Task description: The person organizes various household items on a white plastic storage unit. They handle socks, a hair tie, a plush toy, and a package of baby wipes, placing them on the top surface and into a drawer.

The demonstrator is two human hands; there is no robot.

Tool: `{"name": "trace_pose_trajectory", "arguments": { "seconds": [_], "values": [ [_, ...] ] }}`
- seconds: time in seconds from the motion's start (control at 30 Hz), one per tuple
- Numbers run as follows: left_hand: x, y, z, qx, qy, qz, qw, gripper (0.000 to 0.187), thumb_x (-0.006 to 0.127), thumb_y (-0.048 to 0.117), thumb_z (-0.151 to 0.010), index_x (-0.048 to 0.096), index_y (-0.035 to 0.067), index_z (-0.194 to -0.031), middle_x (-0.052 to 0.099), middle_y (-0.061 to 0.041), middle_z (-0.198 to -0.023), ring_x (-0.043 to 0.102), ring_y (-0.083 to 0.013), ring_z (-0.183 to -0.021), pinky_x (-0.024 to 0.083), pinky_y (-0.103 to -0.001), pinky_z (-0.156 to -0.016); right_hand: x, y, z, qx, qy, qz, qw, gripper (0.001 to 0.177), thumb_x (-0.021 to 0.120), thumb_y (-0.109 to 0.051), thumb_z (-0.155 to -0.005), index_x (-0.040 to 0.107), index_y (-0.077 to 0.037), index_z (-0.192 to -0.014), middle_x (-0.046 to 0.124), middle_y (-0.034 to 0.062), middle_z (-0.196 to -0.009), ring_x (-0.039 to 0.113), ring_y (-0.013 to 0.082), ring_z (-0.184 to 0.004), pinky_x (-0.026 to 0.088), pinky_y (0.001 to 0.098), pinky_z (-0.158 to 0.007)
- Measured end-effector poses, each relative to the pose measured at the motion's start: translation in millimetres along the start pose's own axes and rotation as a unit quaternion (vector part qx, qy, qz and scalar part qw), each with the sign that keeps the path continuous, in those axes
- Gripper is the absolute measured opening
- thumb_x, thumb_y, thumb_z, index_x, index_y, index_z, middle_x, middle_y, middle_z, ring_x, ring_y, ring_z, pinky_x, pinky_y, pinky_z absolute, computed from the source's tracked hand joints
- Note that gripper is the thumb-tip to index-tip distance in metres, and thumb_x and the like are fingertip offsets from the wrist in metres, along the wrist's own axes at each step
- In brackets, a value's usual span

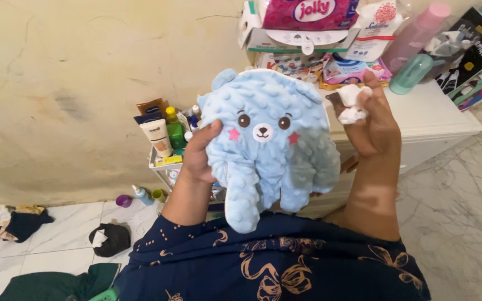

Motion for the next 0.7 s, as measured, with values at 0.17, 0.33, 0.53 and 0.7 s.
{"name": "trace_pose_trajectory", "arguments": {
  "seconds": [0.17,0.33,0.53,0.7],
  "values": [
    [-17,-5,-2,0.045,0.034,-0.008,0.998,0.065,0.065,0.024,-0.103,0.04,-0.003,-0.156,0.058,-0.021,-0.145,0.06,-0.0353,-0.131,0.047,-0.051,-0.113,-66,-35,1,-0.039,0.089,-0.075,0.992,0.047,0.054,0.012,-0.095,0.048,-0.008,-0.137,0.06,0.0171,-0.132,0.062,0.028,-0.115,0.055,0.0411,-0.102],
    [-39,17,7,0.196,0.115,-0.072,0.971,0.068,0.061,0.027,-0.101,0.038,0.002,-0.159,0.05,-0.016,-0.156,0.049,-0.0333,-0.144,0.037,-0.051,-0.123,-152,-83,2,-0.15,0.245,0.152,0.946,0.025,0.053,0.005,-0.093,0.061,-0.008,-0.112,0.063,0.0131,-0.121,0.064,0.0251,-0.101,0.058,0.0429,-0.087],
    [-51,31,3,0.251,0.118,-0.18,0.944,0.071,0.058,0.035,-0.104,0.037,0.001,-0.162,0.045,-0.016,-0.163,0.045,-0.0337,-0.15,0.035,-0.051,-0.127,-173,-49,-36,-0.205,0.025,0.621,0.756,0.007,0.076,-0.011,-0.098,0.076,-0.006,-0.102,0.077,0.0055,-0.114,0.07,0.0164,-0.111,0.055,0.0377,-0.098],
    [-78,44,31,0.298,0.142,-0.256,0.908,0.07,0.059,0.042,-0.108,0.038,0.003,-0.161,0.046,-0.013,-0.158,0.045,-0.0287,-0.146,0.035,-0.047,-0.129,-118,1,-49,-0.119,0.019,0.743,0.658,0.035,0.079,-0.037,-0.088,0.077,-0.008,-0.109,0.075,0.0147,-0.107,0.07,0.033,-0.099,0.056,0.0438,-0.083]
  ]
}}
Point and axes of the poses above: each hand's wrist, its own z-axis away from the middle knuckle, its own x-axis out of the palm, y = z × x, the point moved 5 cm from there along -z, towards the middle knuckle
